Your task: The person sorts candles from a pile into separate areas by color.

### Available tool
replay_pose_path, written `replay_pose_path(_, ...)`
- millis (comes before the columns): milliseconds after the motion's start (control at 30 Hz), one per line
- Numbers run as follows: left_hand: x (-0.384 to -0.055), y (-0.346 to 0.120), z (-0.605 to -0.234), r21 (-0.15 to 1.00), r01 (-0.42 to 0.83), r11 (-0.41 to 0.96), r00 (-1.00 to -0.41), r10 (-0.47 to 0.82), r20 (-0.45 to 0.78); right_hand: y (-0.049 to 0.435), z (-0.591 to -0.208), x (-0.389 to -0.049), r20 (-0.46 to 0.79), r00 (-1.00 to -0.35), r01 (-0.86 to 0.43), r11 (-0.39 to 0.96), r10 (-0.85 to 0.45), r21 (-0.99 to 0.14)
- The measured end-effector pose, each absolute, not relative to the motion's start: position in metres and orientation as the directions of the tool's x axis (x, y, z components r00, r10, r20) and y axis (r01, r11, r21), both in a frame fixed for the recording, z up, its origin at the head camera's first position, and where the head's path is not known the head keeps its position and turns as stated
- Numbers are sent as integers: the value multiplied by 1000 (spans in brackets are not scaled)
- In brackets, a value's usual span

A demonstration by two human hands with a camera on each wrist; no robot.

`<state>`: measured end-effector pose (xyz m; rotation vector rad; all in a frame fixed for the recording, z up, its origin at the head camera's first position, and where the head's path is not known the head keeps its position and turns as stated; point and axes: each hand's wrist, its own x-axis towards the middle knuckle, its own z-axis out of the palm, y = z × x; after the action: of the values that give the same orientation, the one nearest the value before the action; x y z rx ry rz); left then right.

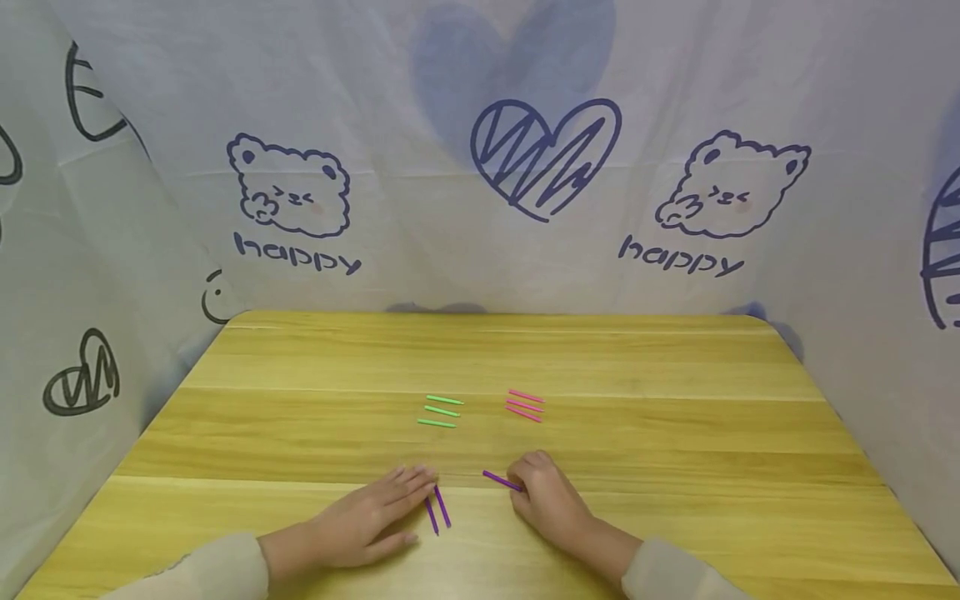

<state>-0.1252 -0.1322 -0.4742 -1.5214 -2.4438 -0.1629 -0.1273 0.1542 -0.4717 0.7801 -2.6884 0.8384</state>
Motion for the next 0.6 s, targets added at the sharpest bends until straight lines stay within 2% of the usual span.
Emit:
replay_pose_path(200,-125,-135,-477,-63,897,437,-409,876,255,152,-468,-130,288,-865,-502,702,-412,-504)
replay_pose_path(600,-123,-139,-479,-59,905,422,-400,888,226,151,-460,-135,204,-874,-475,686,-441,-551)
